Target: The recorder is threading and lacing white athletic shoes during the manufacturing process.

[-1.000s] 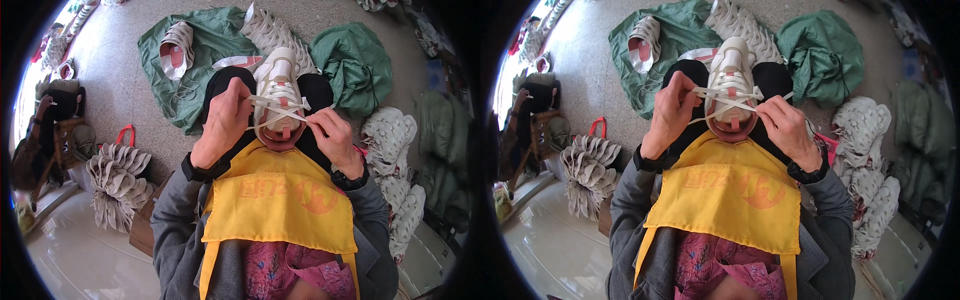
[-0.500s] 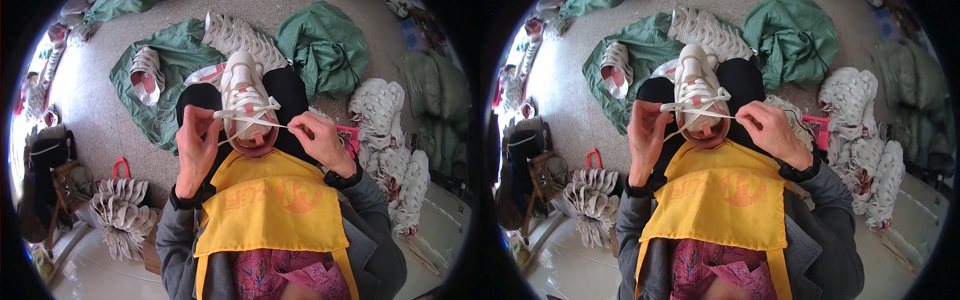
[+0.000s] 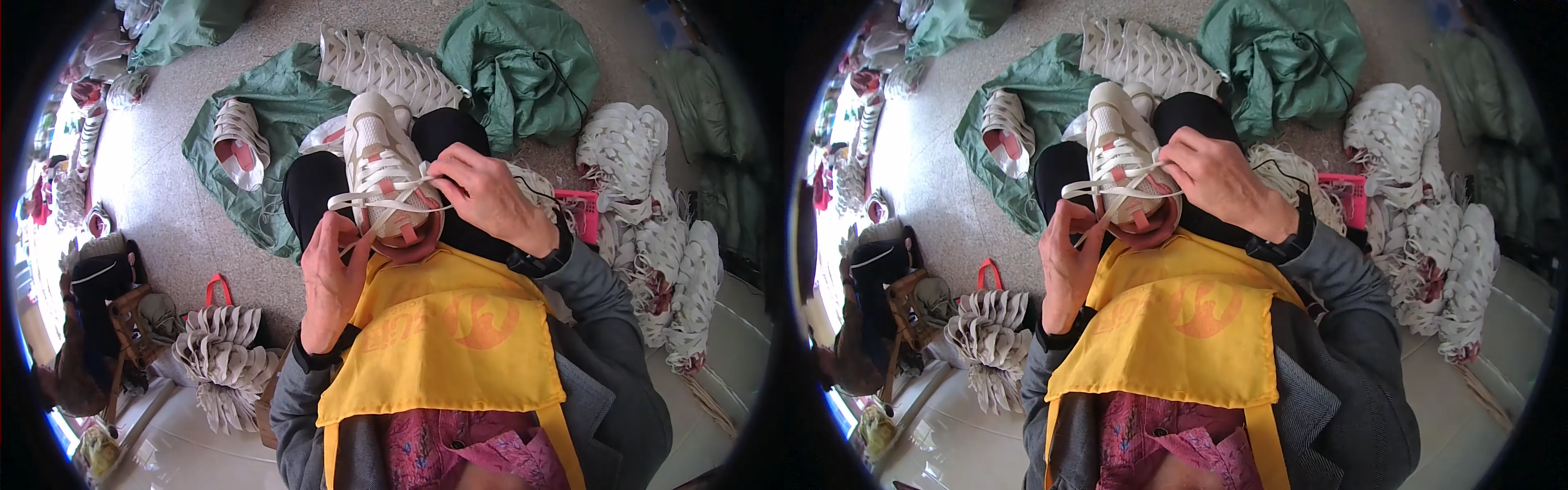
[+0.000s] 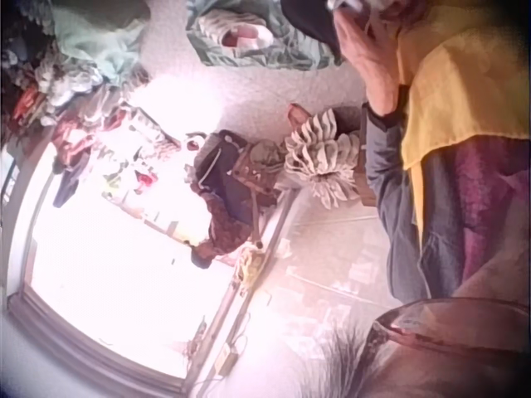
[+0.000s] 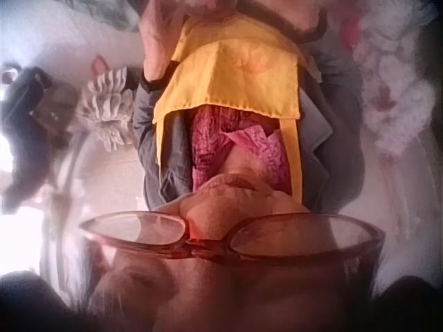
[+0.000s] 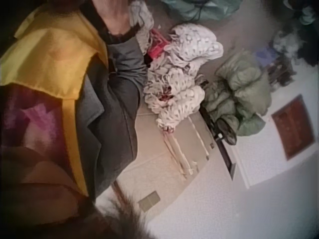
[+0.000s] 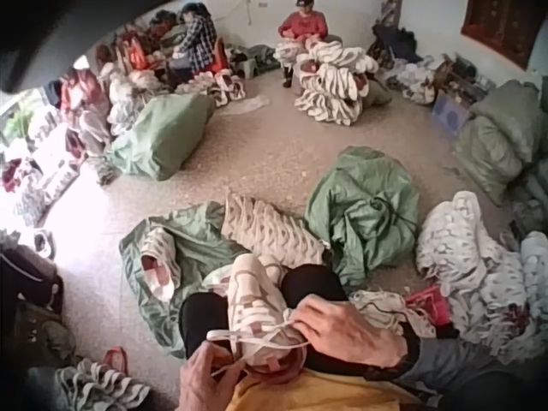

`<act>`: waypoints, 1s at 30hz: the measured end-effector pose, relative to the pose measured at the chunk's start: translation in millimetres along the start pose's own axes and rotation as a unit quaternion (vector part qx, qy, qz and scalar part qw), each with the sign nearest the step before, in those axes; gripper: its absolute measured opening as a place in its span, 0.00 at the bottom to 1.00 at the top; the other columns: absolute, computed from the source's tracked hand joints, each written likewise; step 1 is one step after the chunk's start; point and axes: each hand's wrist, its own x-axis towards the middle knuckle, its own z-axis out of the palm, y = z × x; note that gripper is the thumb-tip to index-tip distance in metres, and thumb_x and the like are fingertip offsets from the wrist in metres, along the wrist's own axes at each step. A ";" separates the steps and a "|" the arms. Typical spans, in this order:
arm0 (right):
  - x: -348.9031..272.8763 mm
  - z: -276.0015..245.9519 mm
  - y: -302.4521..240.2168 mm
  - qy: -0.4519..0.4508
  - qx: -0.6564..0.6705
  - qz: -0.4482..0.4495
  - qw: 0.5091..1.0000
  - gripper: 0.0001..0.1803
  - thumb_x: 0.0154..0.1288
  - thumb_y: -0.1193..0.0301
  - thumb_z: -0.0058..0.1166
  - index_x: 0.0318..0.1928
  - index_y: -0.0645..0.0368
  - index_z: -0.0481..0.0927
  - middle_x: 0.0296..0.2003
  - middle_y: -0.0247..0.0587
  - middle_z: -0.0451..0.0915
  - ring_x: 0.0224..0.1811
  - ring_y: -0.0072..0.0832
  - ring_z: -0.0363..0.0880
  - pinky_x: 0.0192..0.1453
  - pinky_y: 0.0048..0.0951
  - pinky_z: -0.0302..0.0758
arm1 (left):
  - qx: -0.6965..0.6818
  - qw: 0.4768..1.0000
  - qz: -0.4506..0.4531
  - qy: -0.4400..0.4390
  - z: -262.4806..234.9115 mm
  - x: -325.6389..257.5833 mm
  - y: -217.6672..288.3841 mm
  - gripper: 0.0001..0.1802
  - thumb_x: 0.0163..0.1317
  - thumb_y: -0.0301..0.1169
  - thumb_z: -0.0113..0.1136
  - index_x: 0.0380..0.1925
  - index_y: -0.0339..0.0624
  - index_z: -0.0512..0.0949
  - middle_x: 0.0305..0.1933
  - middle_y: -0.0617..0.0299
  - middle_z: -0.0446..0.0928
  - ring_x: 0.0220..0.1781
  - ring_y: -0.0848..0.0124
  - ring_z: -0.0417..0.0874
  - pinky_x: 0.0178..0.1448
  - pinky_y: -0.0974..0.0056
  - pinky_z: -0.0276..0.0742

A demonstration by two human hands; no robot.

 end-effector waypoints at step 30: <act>16.6 -20.9 24.0 -0.116 0.511 0.320 0.789 0.10 0.77 0.66 0.55 0.39 0.58 0.76 0.29 0.26 0.74 0.26 0.11 0.70 0.28 0.15 0.67 | -0.343 0.914 -0.143 -0.163 -35.4 10.6 -30.8 0.10 0.72 0.29 0.62 0.31 0.42 0.73 0.29 0.75 0.68 0.32 0.85 0.64 0.36 0.75 0.58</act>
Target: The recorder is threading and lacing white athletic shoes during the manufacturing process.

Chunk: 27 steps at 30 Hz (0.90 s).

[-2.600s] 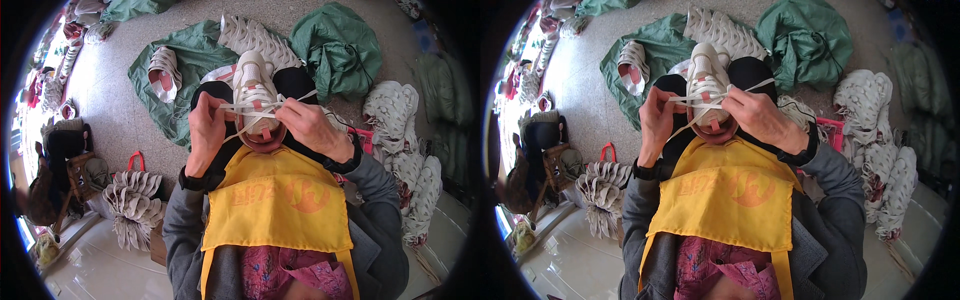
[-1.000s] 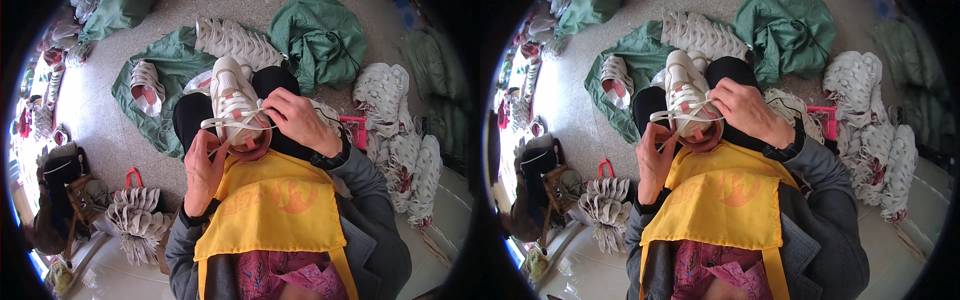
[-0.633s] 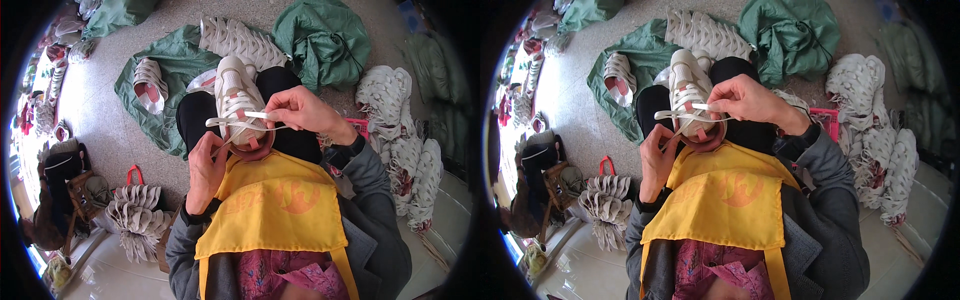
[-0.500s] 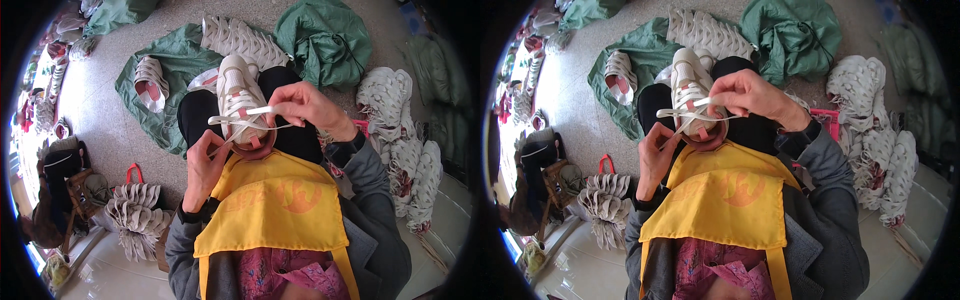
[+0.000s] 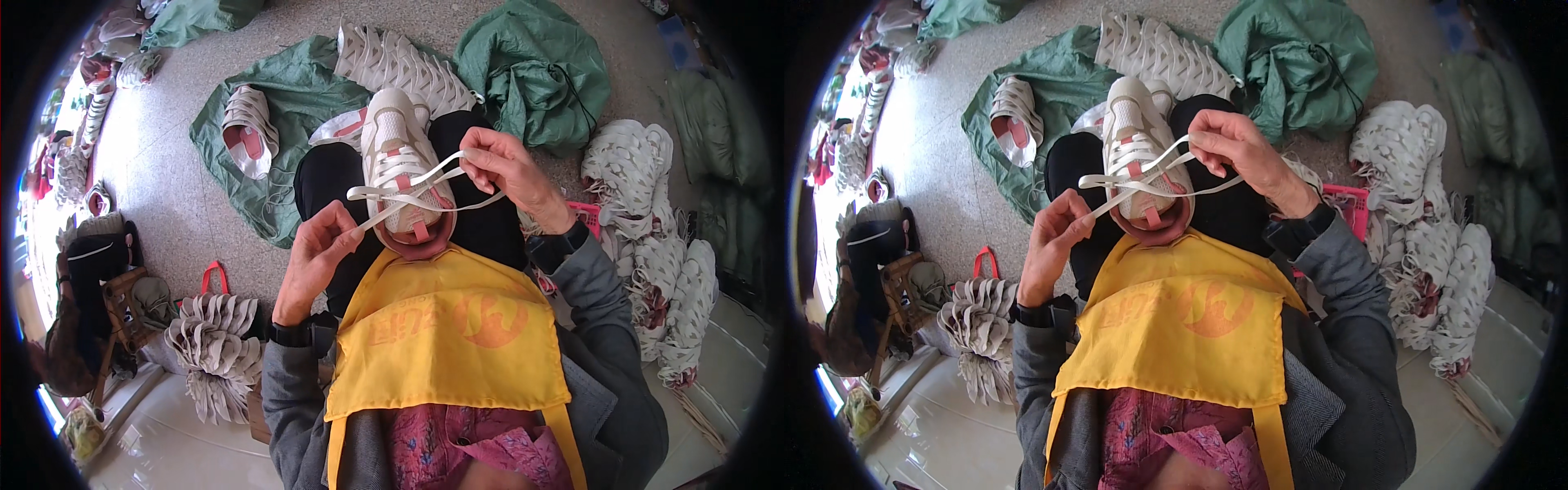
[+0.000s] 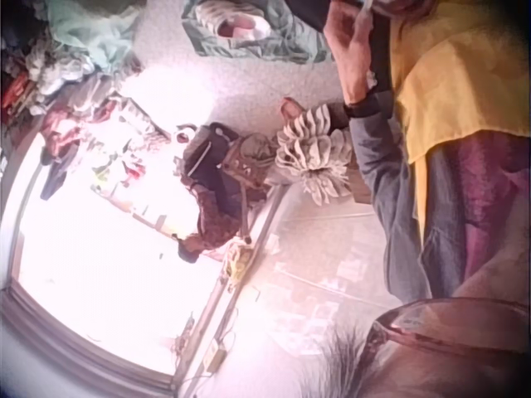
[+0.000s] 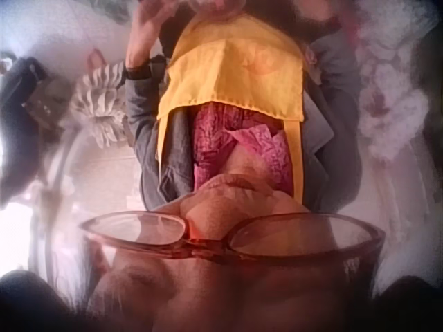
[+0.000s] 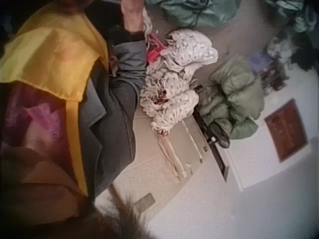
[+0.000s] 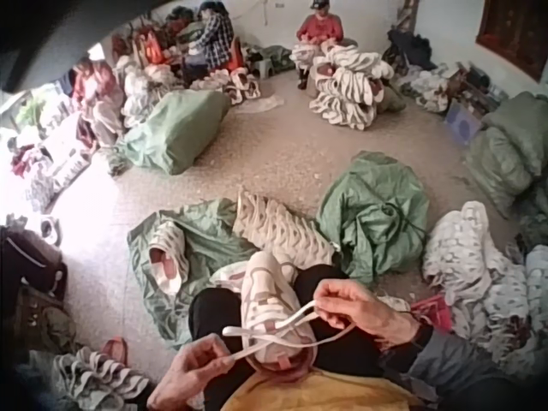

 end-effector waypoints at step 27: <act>11.9 -2.0 17.7 -0.001 -0.223 -0.074 0.972 0.12 0.63 0.79 0.60 0.31 0.55 0.68 0.28 0.19 0.63 0.30 0.08 0.60 0.31 0.17 0.58 | 0.053 0.997 -0.022 0.060 -4.5 -6.0 -6.4 0.14 0.74 0.33 0.61 0.30 0.45 0.69 0.26 0.79 0.62 0.29 0.88 0.58 0.31 0.74 0.51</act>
